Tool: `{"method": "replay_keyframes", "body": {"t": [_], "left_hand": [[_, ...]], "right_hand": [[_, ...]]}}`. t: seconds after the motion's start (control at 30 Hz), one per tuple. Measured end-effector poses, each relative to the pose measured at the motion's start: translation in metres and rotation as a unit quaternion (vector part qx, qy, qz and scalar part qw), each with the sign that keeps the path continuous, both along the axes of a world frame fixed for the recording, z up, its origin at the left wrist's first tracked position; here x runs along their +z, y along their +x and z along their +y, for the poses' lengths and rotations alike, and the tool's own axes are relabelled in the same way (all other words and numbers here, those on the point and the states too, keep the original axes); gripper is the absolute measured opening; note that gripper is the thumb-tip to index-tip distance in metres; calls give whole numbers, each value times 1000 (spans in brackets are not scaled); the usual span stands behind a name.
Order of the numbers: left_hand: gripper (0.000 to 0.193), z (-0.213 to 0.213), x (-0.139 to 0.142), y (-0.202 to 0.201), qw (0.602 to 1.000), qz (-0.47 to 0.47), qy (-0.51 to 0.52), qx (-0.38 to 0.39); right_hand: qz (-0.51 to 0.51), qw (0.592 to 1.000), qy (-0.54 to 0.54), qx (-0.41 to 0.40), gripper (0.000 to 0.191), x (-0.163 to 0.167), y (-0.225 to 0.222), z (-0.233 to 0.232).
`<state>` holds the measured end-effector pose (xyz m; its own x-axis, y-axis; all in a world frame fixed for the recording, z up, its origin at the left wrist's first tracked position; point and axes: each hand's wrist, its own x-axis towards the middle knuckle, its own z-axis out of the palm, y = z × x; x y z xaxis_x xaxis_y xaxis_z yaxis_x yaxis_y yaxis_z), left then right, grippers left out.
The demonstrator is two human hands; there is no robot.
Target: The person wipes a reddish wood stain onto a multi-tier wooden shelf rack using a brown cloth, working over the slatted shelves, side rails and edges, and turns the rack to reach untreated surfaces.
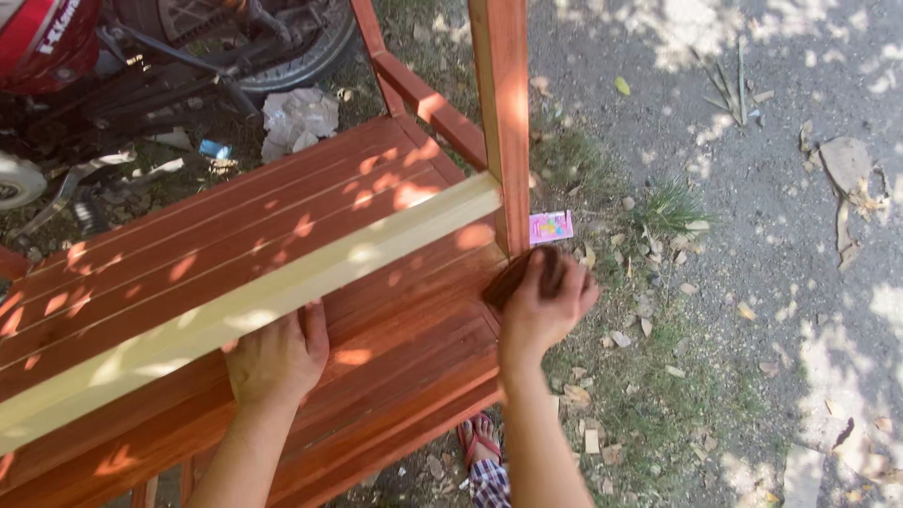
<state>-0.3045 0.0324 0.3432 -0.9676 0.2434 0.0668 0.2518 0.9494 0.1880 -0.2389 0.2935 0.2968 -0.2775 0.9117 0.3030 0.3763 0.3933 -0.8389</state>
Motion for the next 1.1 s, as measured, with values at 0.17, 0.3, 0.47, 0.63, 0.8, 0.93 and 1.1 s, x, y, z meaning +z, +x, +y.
{"method": "replay_keyframes", "body": {"t": [0.17, 0.3, 0.47, 0.63, 0.8, 0.93, 1.1], "left_hand": [[57, -3, -5, 3, 1000, -4, -18, -2], [60, -4, -3, 1, 1000, -8, -10, -16], [61, -3, -3, 0, 998, -47, -36, 11], [63, -2, -8, 0, 994, -77, -65, 31], [67, -4, -6, -1, 992, -101, -68, 29], [66, -5, -6, -3, 992, -107, -69, 28], [64, -7, -10, -2, 996, -69, -41, 29]], "right_hand": [[15, 990, -4, 139, 27, 0, 20, -95], [-10, 973, 36, 226, 26, 13, 26, -58], [-23, 997, 5, 68, 23, 10, -4, 21], [-2, 995, 44, 92, 15, 16, -3, -33], [-37, 963, 65, 260, 30, 35, 25, -66], [-29, 977, 82, 195, 23, 22, 15, -11], [4, 997, -4, 75, 26, -16, 6, -18]]}}
